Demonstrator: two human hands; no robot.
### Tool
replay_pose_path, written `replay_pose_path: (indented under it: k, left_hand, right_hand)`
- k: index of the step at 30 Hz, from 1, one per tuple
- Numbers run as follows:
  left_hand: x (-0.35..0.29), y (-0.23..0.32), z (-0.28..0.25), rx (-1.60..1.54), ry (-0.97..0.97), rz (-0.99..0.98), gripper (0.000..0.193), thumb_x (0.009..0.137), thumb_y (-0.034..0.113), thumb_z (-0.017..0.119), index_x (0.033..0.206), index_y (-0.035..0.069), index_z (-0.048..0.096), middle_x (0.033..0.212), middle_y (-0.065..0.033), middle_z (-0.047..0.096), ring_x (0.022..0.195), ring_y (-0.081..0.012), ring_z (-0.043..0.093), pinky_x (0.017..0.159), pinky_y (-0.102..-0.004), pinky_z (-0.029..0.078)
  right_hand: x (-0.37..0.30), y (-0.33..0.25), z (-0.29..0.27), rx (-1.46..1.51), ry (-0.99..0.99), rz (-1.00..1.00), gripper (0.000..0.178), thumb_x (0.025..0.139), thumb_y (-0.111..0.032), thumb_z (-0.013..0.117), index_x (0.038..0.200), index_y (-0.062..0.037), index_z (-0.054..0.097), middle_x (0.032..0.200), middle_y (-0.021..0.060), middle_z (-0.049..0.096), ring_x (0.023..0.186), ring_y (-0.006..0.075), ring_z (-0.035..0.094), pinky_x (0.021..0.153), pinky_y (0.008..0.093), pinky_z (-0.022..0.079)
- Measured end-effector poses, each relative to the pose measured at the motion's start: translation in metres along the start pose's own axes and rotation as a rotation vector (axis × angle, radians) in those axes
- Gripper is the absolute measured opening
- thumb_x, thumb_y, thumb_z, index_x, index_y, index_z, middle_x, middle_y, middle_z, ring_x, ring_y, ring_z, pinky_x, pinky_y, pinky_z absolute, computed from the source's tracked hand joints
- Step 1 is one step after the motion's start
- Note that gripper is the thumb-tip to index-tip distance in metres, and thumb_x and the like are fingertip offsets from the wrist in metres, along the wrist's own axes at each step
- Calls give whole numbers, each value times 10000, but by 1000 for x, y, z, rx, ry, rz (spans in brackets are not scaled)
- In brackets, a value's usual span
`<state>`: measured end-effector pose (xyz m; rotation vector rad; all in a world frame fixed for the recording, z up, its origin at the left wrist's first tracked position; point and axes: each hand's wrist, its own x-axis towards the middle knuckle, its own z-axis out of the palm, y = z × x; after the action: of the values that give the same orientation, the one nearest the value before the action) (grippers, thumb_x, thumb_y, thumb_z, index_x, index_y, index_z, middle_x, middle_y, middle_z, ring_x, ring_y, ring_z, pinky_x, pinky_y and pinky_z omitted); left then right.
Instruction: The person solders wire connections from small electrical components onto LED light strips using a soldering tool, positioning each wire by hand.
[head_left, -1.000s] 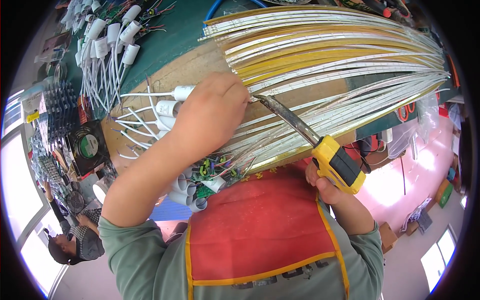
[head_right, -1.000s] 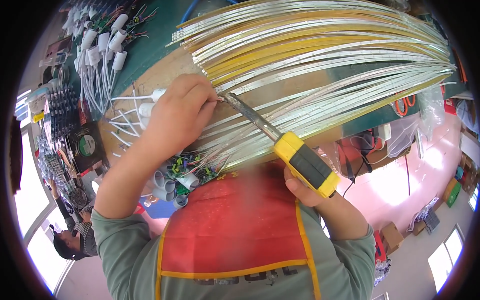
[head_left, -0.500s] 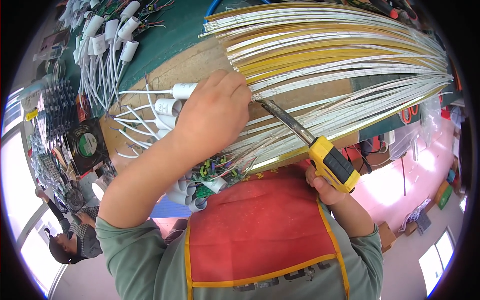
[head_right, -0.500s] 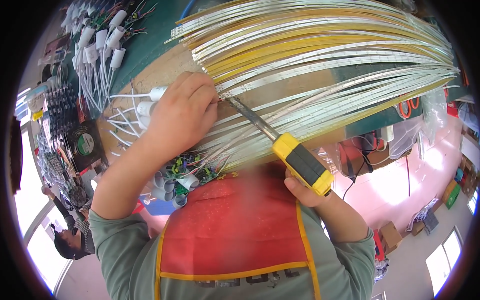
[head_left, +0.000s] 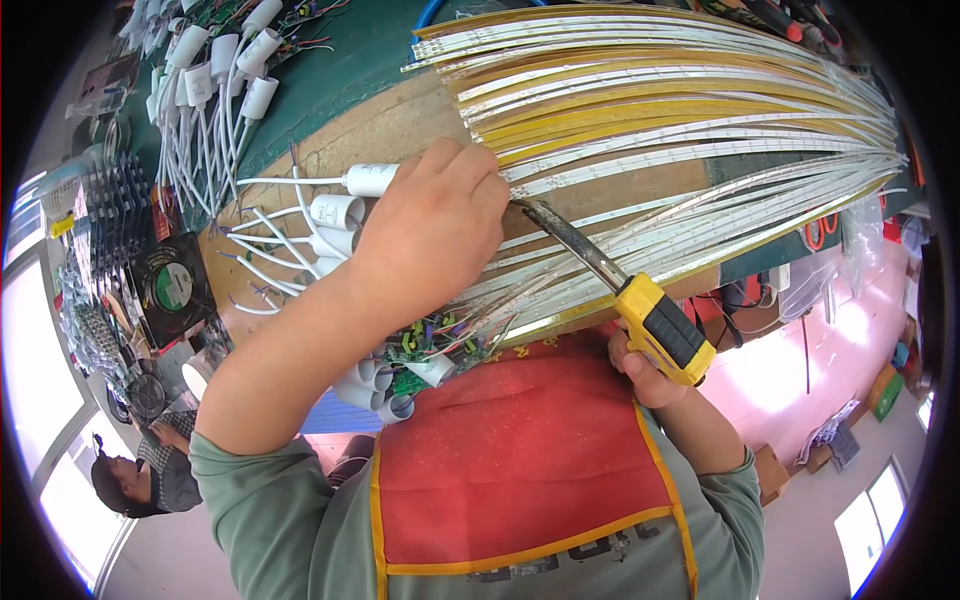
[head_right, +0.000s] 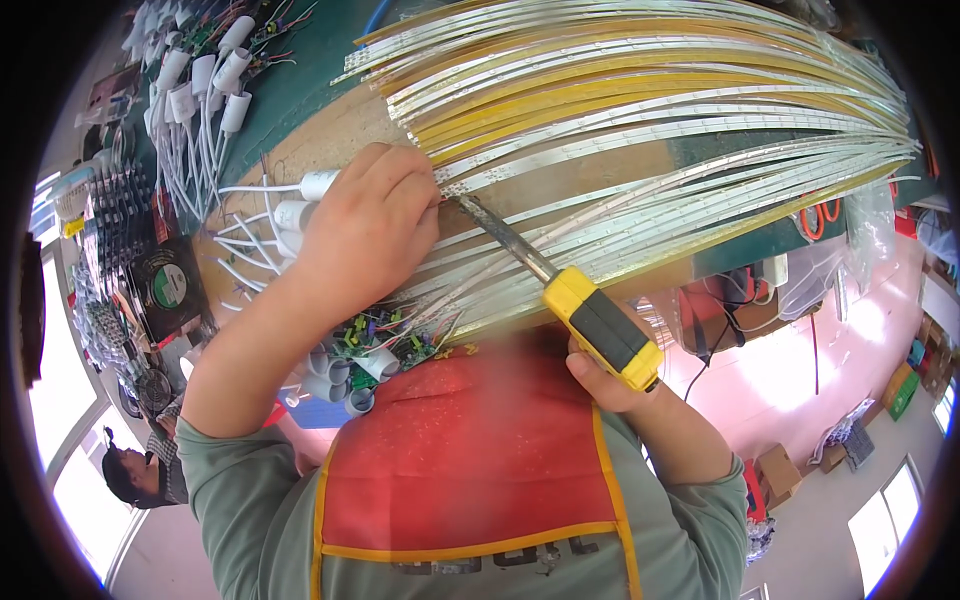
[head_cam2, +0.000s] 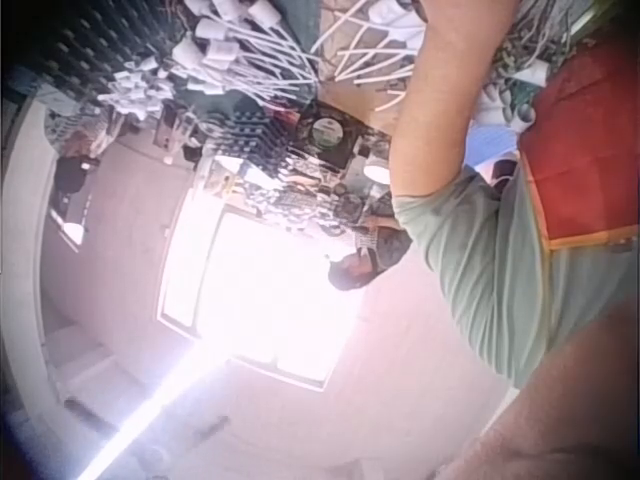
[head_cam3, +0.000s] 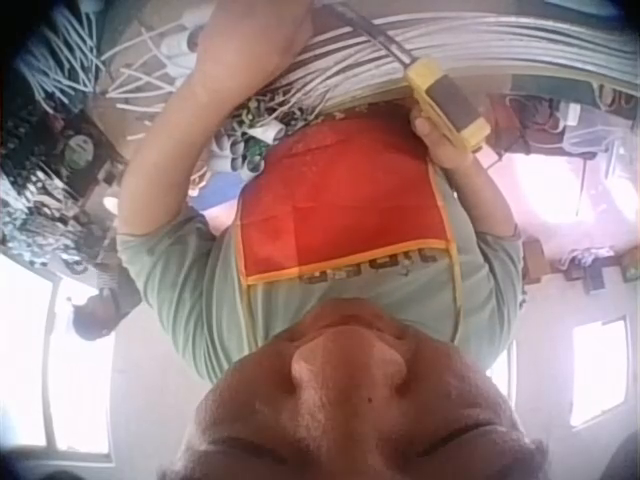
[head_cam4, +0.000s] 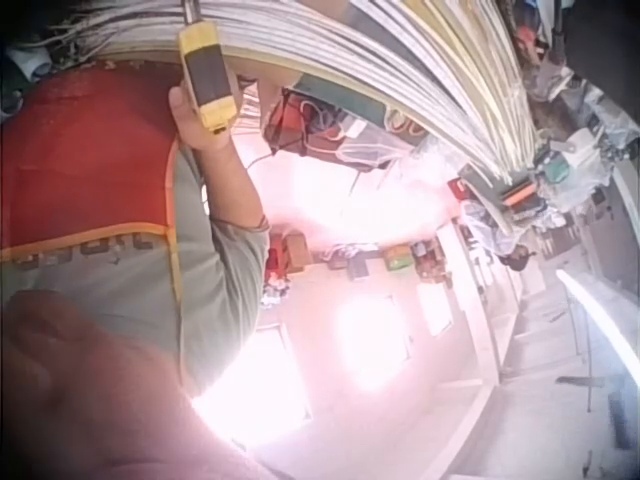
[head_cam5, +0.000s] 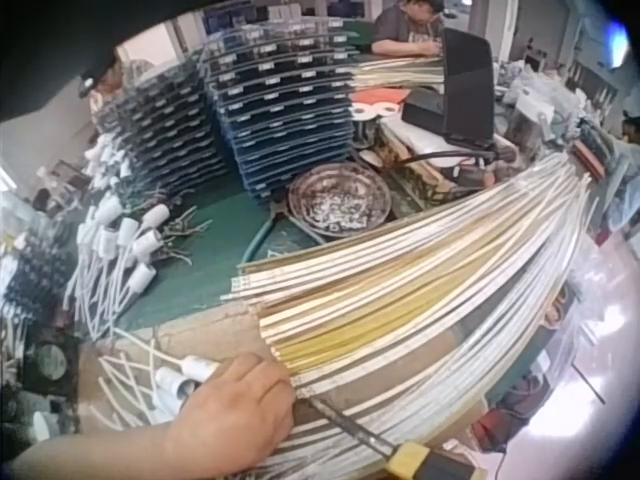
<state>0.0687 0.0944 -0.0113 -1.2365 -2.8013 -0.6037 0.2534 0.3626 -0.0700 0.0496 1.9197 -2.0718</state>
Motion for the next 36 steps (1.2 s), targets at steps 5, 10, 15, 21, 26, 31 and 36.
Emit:
replay_pose_path:
  k: [5, 10, 15, 21, 26, 31, 36]
  left_hand:
    - [0, 0, 1, 10, 6, 13, 134, 731, 15, 692, 838, 29, 614, 969, -103, 606, 876, -304, 600, 778, -389, 520]
    - [-2, 0, 4, 32, 12, 33, 123, 725, 86, 652, 827, 30, 614, 919, -107, 566, 910, -301, 578, 803, -405, 512]
    - [-2, 0, 3, 21, 18, 34, 113, 724, 82, 650, 818, 34, 612, 909, -108, 567, 901, -298, 580, 798, -400, 515]
    - [-1, 0, 2, -1, 38, 13, 134, 719, 0, 696, 818, 32, 611, 942, -104, 613, 855, -304, 610, 753, -385, 525]
    - [-2, 0, 2, 8, 31, 10, 148, 714, -3, 703, 825, 33, 613, 945, -108, 615, 864, -305, 613, 757, -380, 527]
    - [-2, 0, 3, 30, 20, 3, 147, 718, -3, 699, 834, 33, 617, 959, -110, 620, 877, -306, 618, 769, -378, 531]
    - [-2, 1, 2, 18, 13, -26, 143, 729, 4, 695, 847, 35, 621, 974, -112, 624, 900, -309, 621, 787, -387, 533]
  right_hand:
    - [-1, 2, 2, 24, 38, -2, 187, 889, -198, 705, 929, -35, 623, 808, 66, 594, 702, 211, 583, 627, 335, 458]
    - [-1, 1, 1, -19, 40, -10, 177, 887, -192, 704, 932, -39, 629, 812, 68, 605, 708, 218, 586, 637, 344, 458]
    - [-1, 2, 0, -39, 45, 1, 167, 882, -194, 701, 920, -47, 633, 802, 71, 606, 709, 239, 587, 642, 361, 455]
    - [0, 0, -2, -80, 13, 14, 171, 882, -217, 697, 888, -60, 629, 792, 74, 601, 710, 267, 583, 640, 380, 451]
    - [2, -2, -1, 27, 0, 50, 153, 910, -195, 669, 922, -50, 620, 793, 59, 586, 725, 239, 571, 664, 362, 454]
    - [0, -4, 2, 124, 21, 65, 184, 925, -165, 659, 1029, -24, 604, 807, 43, 590, 744, 191, 571, 683, 335, 462]
    - [4, -4, 3, 215, 27, 23, 264, 927, -148, 662, 1125, 0, 569, 820, 47, 599, 711, 151, 565, 655, 294, 464]
